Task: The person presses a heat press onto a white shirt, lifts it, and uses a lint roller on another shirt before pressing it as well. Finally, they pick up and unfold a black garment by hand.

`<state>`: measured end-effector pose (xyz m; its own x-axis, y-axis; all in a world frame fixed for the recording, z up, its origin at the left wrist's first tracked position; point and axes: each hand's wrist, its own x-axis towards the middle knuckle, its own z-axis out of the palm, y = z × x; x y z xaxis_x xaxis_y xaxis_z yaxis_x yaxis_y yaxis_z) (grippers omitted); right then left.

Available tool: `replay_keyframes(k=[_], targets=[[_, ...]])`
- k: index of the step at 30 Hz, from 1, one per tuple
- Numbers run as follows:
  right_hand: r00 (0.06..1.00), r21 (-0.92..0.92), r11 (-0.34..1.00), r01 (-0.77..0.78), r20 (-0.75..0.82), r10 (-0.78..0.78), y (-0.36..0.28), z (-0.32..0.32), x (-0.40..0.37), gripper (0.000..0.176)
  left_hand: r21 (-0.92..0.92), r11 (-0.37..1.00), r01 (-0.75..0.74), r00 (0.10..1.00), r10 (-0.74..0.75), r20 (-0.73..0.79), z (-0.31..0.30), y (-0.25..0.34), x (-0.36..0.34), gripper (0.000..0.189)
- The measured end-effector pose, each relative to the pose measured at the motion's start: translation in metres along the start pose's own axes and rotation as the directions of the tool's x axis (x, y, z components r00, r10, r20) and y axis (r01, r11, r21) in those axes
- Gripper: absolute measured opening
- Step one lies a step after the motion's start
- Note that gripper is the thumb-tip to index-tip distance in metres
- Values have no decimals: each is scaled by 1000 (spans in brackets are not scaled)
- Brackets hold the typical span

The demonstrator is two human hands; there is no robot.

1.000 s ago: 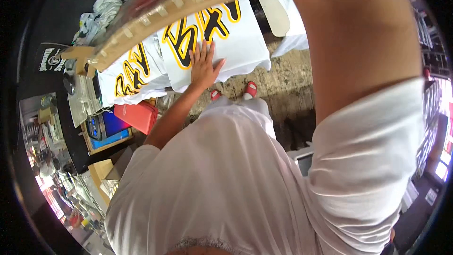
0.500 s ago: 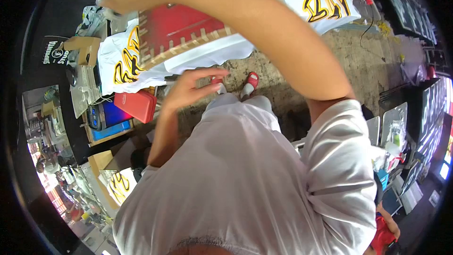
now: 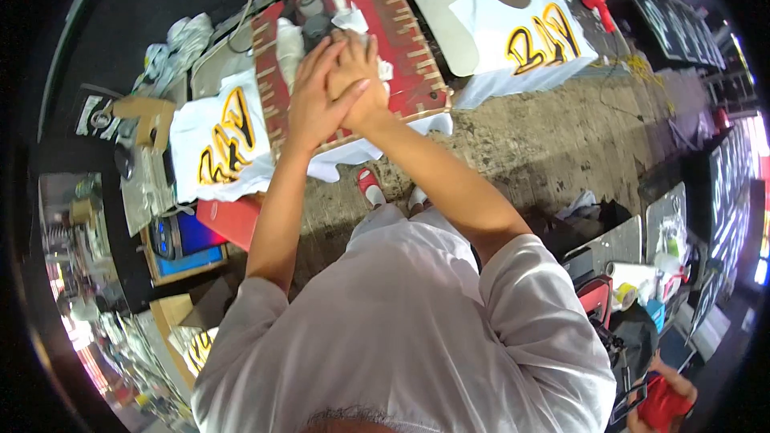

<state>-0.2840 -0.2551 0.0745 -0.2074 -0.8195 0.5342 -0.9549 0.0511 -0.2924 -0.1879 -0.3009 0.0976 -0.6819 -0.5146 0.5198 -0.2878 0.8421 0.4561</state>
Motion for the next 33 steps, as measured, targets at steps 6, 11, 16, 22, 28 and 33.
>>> replay_keyframes(k=[6,11,16,22,28,33], targets=[[998,23,1000,8,61,-9,7,5,0,61,-6,998,66,995,-67,-79,4,-5,-2,63],[989,13,998,-68,131,66,15,48,-5,58,1,999,54,990,-54,-128,24,-27,-13,61],[993,-58,997,-55,106,61,26,76,-2,56,46,999,4,986,4,-167,52,-54,-15,64],[992,-74,996,-54,109,62,25,69,-18,55,101,994,36,993,-24,-114,53,-45,-26,63],[983,-13,998,-56,172,57,24,52,-18,70,-73,996,60,998,-59,16,43,-46,-14,68],[922,-73,997,20,387,10,27,36,-6,74,-114,992,56,998,-55,14,43,-44,-15,68]])
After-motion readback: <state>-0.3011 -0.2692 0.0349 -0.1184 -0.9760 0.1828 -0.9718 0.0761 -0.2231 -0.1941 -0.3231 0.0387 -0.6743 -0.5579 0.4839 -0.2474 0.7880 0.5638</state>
